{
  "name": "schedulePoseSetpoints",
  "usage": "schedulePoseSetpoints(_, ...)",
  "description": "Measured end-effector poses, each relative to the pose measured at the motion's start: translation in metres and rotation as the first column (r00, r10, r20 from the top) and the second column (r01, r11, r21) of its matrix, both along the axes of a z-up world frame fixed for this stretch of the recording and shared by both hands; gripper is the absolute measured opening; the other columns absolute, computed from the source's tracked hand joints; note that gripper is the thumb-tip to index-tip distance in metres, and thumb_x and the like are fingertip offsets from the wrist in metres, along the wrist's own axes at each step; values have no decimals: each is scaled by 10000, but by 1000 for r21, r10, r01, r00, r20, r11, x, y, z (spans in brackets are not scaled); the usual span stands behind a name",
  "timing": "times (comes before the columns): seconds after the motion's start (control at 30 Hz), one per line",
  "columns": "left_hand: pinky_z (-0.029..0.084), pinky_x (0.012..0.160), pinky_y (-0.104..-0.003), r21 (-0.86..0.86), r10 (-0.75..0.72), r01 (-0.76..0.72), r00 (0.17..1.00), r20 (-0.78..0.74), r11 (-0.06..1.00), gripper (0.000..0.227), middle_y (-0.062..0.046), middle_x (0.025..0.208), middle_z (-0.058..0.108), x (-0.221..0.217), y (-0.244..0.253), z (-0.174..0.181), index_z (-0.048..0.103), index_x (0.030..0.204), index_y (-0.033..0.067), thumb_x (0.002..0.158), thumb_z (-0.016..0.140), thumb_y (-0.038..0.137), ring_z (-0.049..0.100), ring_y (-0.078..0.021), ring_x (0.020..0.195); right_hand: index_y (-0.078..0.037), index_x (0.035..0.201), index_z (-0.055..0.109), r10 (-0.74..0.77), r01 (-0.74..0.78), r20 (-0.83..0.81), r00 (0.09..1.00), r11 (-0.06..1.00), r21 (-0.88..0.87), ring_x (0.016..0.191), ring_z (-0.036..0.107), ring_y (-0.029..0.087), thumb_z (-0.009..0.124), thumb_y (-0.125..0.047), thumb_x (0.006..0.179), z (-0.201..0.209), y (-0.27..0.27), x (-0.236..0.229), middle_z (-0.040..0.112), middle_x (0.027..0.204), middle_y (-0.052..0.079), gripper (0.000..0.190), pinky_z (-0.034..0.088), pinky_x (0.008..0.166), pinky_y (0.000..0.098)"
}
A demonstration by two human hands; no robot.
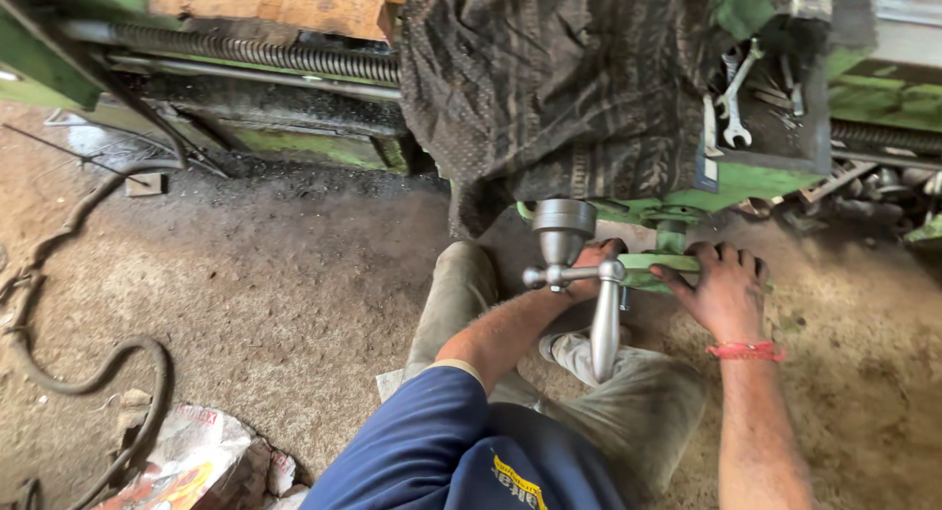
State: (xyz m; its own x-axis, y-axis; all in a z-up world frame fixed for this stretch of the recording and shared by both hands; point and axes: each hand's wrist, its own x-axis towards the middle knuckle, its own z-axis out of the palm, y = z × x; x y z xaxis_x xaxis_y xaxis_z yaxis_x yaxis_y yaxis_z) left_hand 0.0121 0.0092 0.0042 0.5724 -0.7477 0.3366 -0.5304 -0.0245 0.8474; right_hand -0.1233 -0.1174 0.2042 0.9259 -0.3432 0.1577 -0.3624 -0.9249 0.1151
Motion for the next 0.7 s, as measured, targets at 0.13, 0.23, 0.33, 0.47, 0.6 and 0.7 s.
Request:
schedulePoseSetpoints(0.13, 533, 849, -534, 75, -56, 55, 998, 10, 996, 391, -263, 1058, 675, 2, 6, 1, 560, 1123, 29, 814, 689, 231, 682, -469, 978, -92, 1165, 729, 12, -13, 4, 1000, 999, 36, 1026, 611, 387, 628, -768, 858, 3, 0, 1, 658, 1066, 175, 749, 445, 947, 549)
schedulePoseSetpoints(0.23, 523, 866, -537, 138, -45, 39, 998, 40, 990, 387, -243, 1063, 681, 3, 5, 2, 558, 1131, 34, 827, 681, 240, 682, -456, 977, -85, 1141, 729, 15, -15, -1, 1000, 1000, 9, 1029, 614, 378, 626, -784, 861, 5, 1, 2, 655, 1056, 169, 760, 432, 947, 542)
schedulePoseSetpoints(0.33, 513, 898, -527, 102, -28, 19, 996, 81, 995, 366, -222, 1077, 682, 3, 4, 0, 559, 1133, 38, 831, 666, 215, 678, -441, 1000, -100, 1147, 735, -2, 2, 1, 1000, 1000, 18, 1016, 611, 380, 625, -787, 838, 8, 3, 3, 659, 1058, 164, 762, 435, 932, 539)
schedulePoseSetpoints(0.47, 499, 912, -519, 95, -14, 3, 992, 123, 995, 382, -219, 1087, 671, 1, 4, -5, 560, 1142, 33, 800, 649, 178, 666, -435, 1010, -112, 1167, 734, -28, 29, -20, 999, 999, 34, 1042, 597, 388, 625, -795, 823, 11, 5, 3, 655, 1075, 165, 774, 439, 940, 542)
schedulePoseSetpoints(0.6, 502, 914, -514, 93, -48, 37, 992, 118, 995, 365, -208, 1080, 667, 3, 6, -7, 569, 1143, 38, 816, 642, 184, 672, -420, 1017, -114, 1186, 734, -39, 40, -32, 999, 999, 36, 1061, 582, 400, 626, -804, 808, 10, 5, 6, 653, 1100, 170, 795, 442, 931, 542)
schedulePoseSetpoints(0.7, 505, 918, -511, 68, -43, 35, 992, 115, 997, 379, -208, 1095, 669, 3, 7, -9, 579, 1165, 35, 824, 636, 191, 669, -424, 1026, -111, 1193, 732, -48, 50, -51, 998, 998, 34, 1069, 584, 392, 622, -814, 805, 8, 5, 6, 655, 1107, 168, 810, 443, 938, 541)
